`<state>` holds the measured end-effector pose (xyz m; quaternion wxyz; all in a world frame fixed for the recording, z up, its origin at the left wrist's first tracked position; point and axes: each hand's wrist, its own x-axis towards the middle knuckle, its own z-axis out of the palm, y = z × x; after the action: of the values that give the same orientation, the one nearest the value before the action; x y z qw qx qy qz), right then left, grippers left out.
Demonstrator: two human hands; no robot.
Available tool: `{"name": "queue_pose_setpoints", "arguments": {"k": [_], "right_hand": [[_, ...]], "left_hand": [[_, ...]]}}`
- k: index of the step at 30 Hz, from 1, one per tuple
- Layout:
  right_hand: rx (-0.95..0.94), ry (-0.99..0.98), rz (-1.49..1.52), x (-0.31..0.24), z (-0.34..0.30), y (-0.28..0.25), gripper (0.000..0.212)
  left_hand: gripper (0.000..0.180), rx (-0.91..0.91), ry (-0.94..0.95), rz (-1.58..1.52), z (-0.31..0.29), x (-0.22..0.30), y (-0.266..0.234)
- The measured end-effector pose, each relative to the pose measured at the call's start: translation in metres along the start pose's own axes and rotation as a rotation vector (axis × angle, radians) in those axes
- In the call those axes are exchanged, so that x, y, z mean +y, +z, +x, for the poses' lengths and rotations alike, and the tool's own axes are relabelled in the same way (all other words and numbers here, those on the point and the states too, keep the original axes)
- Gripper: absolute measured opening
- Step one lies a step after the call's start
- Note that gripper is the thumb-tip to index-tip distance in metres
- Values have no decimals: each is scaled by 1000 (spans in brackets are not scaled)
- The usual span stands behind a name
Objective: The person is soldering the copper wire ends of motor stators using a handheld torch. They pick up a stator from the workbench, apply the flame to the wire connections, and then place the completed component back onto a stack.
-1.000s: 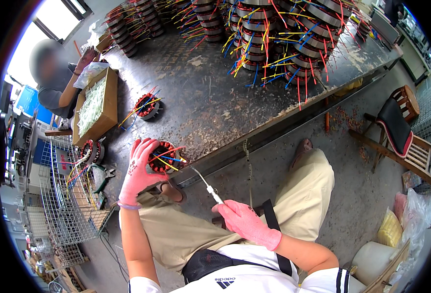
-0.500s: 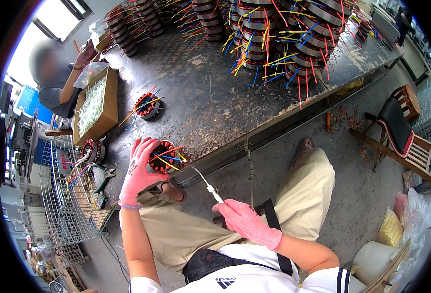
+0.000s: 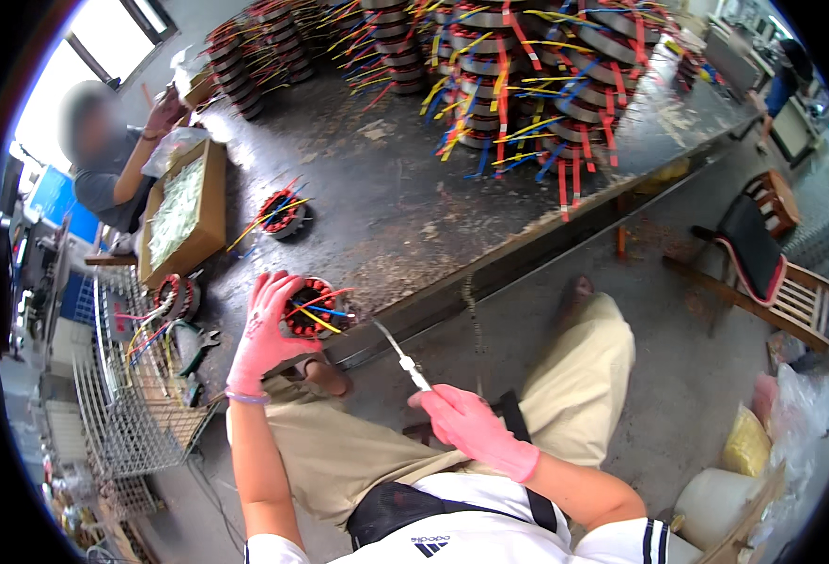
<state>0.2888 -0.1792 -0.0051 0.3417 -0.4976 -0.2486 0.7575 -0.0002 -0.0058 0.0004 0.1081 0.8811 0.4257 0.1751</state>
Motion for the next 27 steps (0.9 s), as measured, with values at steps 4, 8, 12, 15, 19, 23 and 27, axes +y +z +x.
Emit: {"name": "queue_pose_setpoints", "arguments": {"k": [4, 8, 12, 15, 19, 23, 27], "right_hand": [[-10, -49, -66, 2, -6, 9, 32], [19, -161, -149, 4, -18, 20, 34], [16, -257, -177, 10, -23, 28, 38], [-23, -320, -149, 12, -26, 26, 37], [-13, -317, -144, -1, -29, 40, 35], [-11, -277, -131, 2, -21, 44, 34], [-17, -308, -195, 1, -6, 37, 35]], "left_hand": [[98, 33, -2, 15, -11, -6, 3], [95, 54, -8, 47, -13, -4, 5], [94, 86, 11, 86, -11, -9, 13], [92, 88, 50, 73, -4, -10, 22], [94, 8, 1, 132, 3, -1, 5], [94, -29, 8, 182, -3, -4, 0], [97, -99, 33, 221, 0, 1, -6]]}}
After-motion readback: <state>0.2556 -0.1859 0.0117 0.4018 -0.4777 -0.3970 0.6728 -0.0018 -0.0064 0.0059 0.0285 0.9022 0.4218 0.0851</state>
